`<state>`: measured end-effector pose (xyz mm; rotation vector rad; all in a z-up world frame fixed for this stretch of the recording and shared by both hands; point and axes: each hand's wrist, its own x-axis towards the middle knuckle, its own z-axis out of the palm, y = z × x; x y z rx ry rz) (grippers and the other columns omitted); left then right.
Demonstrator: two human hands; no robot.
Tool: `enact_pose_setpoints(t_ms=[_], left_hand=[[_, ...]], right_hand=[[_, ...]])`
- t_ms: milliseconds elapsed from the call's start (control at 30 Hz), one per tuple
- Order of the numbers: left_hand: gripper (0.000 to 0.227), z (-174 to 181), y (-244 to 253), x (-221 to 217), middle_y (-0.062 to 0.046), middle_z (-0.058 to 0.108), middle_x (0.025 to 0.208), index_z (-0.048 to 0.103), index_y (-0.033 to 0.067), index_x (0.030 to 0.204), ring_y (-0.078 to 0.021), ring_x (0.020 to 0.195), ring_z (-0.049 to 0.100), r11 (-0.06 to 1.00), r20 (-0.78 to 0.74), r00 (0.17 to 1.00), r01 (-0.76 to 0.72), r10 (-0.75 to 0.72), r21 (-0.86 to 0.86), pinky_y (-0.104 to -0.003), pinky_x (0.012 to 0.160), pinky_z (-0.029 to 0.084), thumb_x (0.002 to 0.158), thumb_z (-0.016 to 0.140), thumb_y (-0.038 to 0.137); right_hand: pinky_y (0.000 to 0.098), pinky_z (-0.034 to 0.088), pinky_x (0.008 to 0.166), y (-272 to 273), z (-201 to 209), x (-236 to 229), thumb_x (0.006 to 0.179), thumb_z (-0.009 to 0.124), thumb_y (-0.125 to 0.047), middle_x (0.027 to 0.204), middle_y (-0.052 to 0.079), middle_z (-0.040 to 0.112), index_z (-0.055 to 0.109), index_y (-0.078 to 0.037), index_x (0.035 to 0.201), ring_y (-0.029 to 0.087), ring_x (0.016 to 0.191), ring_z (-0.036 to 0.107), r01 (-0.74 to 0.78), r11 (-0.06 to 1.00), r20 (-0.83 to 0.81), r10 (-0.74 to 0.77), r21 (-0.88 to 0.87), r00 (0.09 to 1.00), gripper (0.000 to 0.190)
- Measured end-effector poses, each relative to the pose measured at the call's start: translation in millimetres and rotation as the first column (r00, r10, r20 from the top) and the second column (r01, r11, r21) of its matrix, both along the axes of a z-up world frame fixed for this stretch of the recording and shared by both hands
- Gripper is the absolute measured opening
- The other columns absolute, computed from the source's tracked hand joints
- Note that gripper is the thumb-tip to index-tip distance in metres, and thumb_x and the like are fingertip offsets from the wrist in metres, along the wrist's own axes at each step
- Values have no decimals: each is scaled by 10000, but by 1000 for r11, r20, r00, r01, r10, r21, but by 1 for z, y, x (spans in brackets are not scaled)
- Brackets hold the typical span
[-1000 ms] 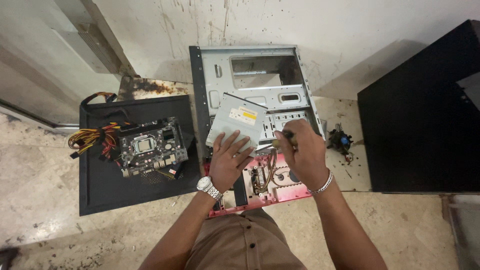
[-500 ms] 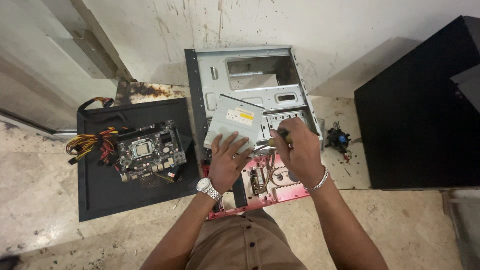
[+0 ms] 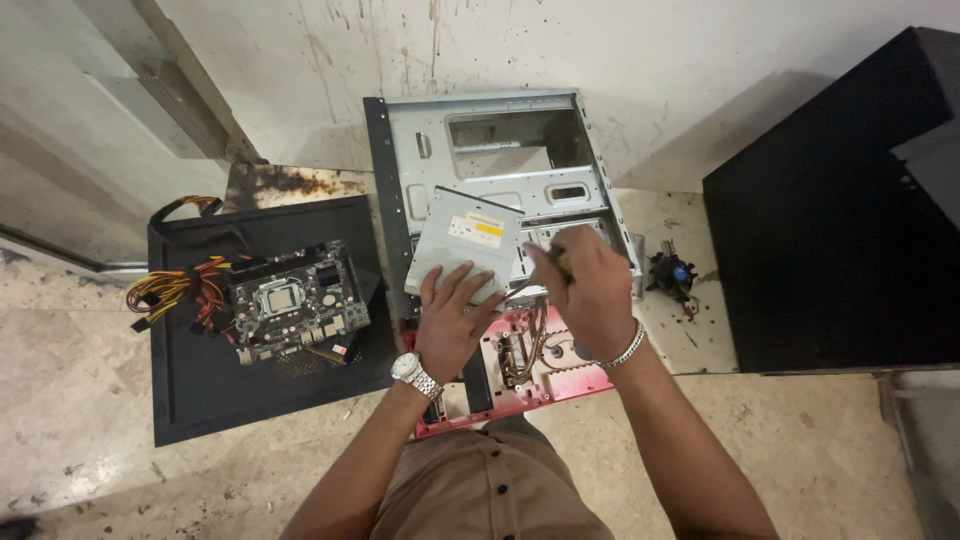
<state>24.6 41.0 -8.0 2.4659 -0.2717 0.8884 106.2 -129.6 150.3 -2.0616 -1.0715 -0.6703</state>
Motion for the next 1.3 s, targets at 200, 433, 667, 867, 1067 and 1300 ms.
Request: enact_pose_setpoints(t_ms=[200,433,667,867,1067,1300], left_hand=[[208,8,0,-1,-16,630,1381,761,219,1156,-321,1375,528,1000,20,1000,13,-13,-8,-598,1161,299,1018,665,342],[289,-3,-1,4,0,571,1401,712,280,1252,-301,1410,468,998,-36,999,0,2,68,-598,1180,252,1032,585,417],[297,12,-1,2,-12,557,1375,722,276,1253,-310,1400,449,998,-128,992,15,-8,53,-599,1143,248,962,687,329],[474,-11,15,23,81,595,1336,702,376,1292,-264,1426,426,962,-258,946,134,-196,-237,-584,1105,168,865,703,171],[532,-4,23,36,168,670,1312,694,414,1296,-216,1464,428,936,-326,901,191,-286,-295,-580,1108,122,810,738,204],[447,23,20,33,49,740,1247,748,223,1228,-279,1466,469,947,-338,897,207,-284,-246,-645,1137,102,789,802,161]], right_hand=[[293,569,482,9,26,-8,905,768,-69,834,81,643,610,-52,915,179,542,670,-273,929,48,293,-249,955,160],[272,513,412,-4,-1,22,956,781,-109,686,23,611,602,-57,894,183,489,667,-116,993,6,116,15,993,196],[281,545,481,4,8,16,946,823,-189,590,40,691,617,-34,940,195,492,693,47,999,-10,-48,-10,999,258],[418,556,530,21,57,-13,1116,423,-557,553,92,617,557,-105,847,319,545,715,365,664,56,-438,-652,897,543],[394,562,492,29,92,-2,1133,439,-468,530,113,594,647,-61,774,306,522,700,324,545,-8,-518,-773,855,582],[423,557,484,31,72,6,987,658,-270,592,160,672,740,-44,811,331,519,703,105,729,137,-14,-677,990,298]])
